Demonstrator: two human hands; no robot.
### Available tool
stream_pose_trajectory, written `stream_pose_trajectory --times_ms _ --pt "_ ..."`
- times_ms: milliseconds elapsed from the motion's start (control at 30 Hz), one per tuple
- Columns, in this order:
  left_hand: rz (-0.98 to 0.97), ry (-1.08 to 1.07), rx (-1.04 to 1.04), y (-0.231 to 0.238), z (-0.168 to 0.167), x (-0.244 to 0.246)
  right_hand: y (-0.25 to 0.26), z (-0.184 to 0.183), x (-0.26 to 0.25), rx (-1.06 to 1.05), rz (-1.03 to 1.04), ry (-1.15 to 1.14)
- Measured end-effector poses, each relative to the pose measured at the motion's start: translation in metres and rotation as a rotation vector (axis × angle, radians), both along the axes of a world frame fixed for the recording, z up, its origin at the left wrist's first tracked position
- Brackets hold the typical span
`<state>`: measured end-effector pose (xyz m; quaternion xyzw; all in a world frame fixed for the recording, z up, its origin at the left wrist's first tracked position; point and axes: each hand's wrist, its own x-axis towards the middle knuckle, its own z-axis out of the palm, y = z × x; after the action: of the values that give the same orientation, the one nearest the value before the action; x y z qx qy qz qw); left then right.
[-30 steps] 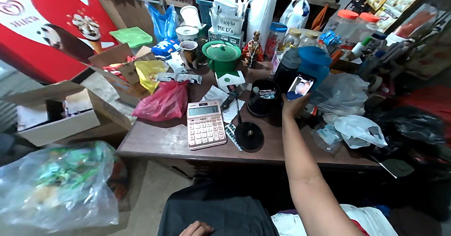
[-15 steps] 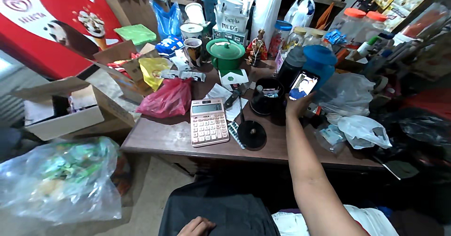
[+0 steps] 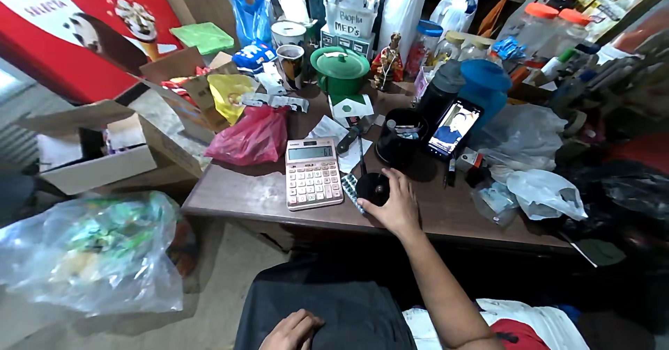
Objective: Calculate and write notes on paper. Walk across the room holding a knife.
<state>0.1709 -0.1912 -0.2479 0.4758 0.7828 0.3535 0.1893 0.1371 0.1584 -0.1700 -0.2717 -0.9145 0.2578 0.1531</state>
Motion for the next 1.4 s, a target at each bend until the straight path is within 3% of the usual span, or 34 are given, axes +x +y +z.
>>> stream_pose_trajectory --times_ms 167,433,600,700,833,967,1400 --pt "0.021 -0.002 0.020 -0.005 -0.002 0.003 -0.010 -0.013 -0.007 0.058 -0.008 -0.029" --pt "0.025 -0.013 0.030 -0.010 -0.004 0.005 -0.009 -0.022 -0.002 0.032 -0.001 0.213" --pt "0.028 -0.032 0.033 -0.014 -0.006 0.006 0.018 0.019 0.000 0.142 0.042 0.407" --pt "0.035 -0.014 0.038 -0.014 -0.009 0.006 0.049 0.062 -0.020 0.248 0.011 0.348" --pt "0.032 -0.010 0.052 -0.013 -0.007 0.005 0.081 0.095 -0.061 0.202 -0.056 0.109" --pt "0.047 -0.032 0.047 -0.014 -0.008 0.006 0.093 0.098 -0.084 0.160 -0.097 -0.017" --pt "0.028 -0.026 0.043 -0.005 -0.012 -0.002 0.088 0.092 -0.095 0.169 -0.111 -0.054"
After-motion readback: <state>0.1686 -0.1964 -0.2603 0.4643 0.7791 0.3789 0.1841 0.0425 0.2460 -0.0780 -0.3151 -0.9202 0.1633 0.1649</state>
